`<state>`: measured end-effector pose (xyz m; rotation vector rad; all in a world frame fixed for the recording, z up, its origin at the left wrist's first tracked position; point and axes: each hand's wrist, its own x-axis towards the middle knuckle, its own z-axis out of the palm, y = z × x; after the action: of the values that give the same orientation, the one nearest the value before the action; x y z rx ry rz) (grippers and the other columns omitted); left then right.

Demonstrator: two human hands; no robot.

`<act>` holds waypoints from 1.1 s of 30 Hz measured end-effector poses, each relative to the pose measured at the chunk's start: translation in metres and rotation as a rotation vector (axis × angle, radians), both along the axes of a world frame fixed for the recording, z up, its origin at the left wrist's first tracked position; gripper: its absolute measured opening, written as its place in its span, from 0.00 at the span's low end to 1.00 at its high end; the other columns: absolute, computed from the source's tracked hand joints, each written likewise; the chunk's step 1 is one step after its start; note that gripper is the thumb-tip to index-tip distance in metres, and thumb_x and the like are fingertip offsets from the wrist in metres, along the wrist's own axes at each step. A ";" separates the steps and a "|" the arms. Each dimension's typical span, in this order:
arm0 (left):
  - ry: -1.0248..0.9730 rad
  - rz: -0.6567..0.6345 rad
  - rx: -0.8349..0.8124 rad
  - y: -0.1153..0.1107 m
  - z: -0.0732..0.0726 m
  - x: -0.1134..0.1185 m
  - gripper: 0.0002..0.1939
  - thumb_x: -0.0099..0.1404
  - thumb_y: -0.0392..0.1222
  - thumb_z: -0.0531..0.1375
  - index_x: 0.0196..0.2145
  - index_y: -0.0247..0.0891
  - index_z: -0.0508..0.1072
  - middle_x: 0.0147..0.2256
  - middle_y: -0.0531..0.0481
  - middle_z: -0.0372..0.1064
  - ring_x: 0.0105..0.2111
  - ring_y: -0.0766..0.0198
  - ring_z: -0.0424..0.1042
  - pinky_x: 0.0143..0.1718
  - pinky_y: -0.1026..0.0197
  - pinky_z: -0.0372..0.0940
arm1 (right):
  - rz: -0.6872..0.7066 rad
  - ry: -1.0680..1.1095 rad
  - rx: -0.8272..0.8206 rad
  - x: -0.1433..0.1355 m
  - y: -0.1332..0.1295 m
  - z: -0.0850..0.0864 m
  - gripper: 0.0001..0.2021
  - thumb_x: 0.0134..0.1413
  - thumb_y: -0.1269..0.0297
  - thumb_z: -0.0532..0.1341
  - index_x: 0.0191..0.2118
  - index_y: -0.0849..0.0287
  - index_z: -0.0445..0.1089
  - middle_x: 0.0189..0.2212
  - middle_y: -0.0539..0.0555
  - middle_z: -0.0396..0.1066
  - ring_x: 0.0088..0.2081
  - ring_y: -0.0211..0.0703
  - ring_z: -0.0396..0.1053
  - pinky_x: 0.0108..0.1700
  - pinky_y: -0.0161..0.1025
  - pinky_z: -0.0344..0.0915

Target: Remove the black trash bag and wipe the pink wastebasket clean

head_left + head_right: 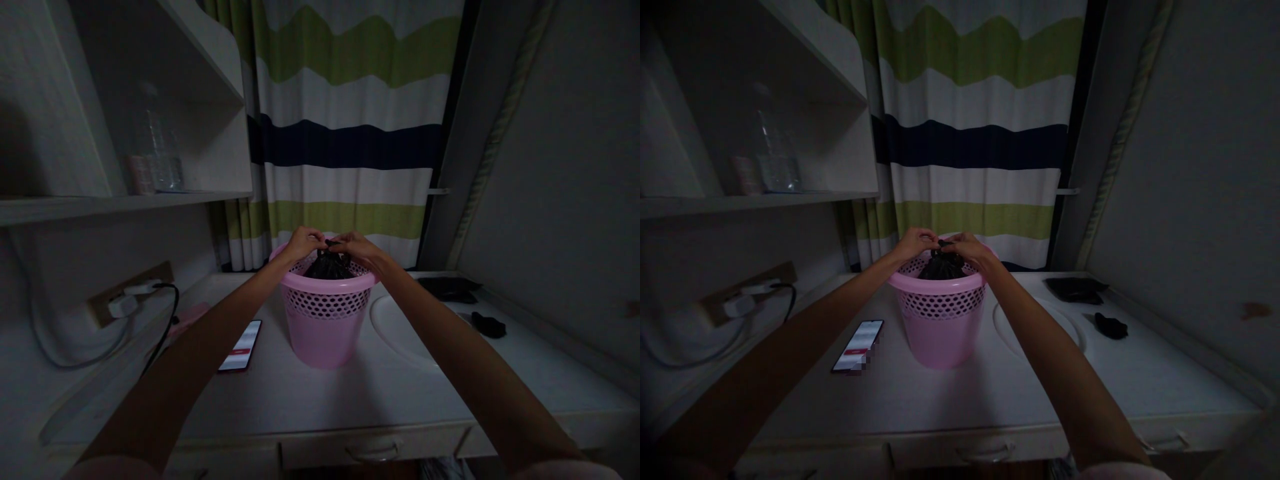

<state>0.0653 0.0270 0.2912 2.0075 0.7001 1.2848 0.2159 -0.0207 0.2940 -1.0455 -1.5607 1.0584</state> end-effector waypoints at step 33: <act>0.258 0.133 0.294 -0.007 0.003 0.000 0.06 0.47 0.25 0.57 0.23 0.33 0.67 0.22 0.54 0.64 0.26 0.68 0.65 0.29 0.66 0.58 | 0.004 0.028 -0.187 0.000 -0.005 0.002 0.07 0.41 0.81 0.56 0.24 0.64 0.68 0.19 0.51 0.68 0.23 0.34 0.63 0.29 0.33 0.62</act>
<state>0.0654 0.0199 0.2942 2.4321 0.8140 1.2764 0.2160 -0.0253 0.2955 -1.1484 -1.4632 1.2347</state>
